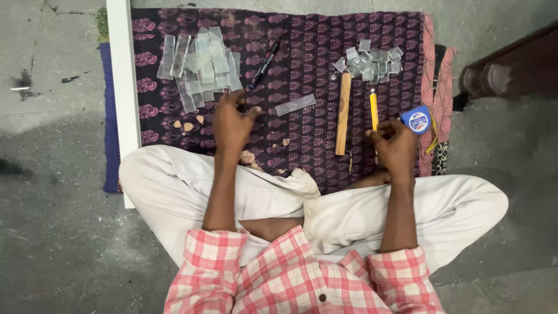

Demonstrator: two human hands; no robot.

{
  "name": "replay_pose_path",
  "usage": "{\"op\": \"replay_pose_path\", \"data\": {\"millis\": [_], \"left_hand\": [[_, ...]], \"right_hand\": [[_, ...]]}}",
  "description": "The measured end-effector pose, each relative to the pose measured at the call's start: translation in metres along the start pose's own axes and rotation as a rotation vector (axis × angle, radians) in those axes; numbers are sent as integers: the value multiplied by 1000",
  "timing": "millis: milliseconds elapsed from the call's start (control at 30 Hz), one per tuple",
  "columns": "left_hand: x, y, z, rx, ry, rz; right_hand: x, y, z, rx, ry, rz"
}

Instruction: The person sits on the floor and uses a glass cutter and a wooden straightedge to score and snap rectangular glass pieces. They repeatedly align the straightedge, score the glass, and break it into smaller pieces, placing finished pieces aside.

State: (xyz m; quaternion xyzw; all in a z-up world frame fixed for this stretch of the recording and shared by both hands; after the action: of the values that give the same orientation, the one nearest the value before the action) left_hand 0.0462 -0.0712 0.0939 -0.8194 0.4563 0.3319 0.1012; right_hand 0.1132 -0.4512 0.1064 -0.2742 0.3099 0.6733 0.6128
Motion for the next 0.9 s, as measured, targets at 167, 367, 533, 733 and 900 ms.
{"op": "replay_pose_path", "data": {"millis": [167,367,533,733,900], "left_hand": [[31,4,10,-33,51,156],[68,15,-28,429,-318,62],[71,16,-36,546,-345,83],[63,14,-20,460,-96,78],[54,-5,9,183,203,121]], "right_hand": [[1,0,27,-213,243,-205],[58,-2,47,-133,212,-10],[61,-7,43,-71,3,52],[97,29,81,-191,-157,126],[132,41,127,-400,72,66]]}}
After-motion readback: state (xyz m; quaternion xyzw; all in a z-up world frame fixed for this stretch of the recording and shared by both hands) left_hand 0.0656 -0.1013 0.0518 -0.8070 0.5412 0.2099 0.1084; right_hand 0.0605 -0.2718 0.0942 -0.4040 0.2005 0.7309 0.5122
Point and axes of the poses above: each hand's wrist, its own y-axis away from the middle knuckle, its own x-axis out of the palm, z = x × y, the point moved 5 cm from there along -y, towards the middle knuckle, and after that the axes turned 5 degrees about -x, right-handed, at the moved point
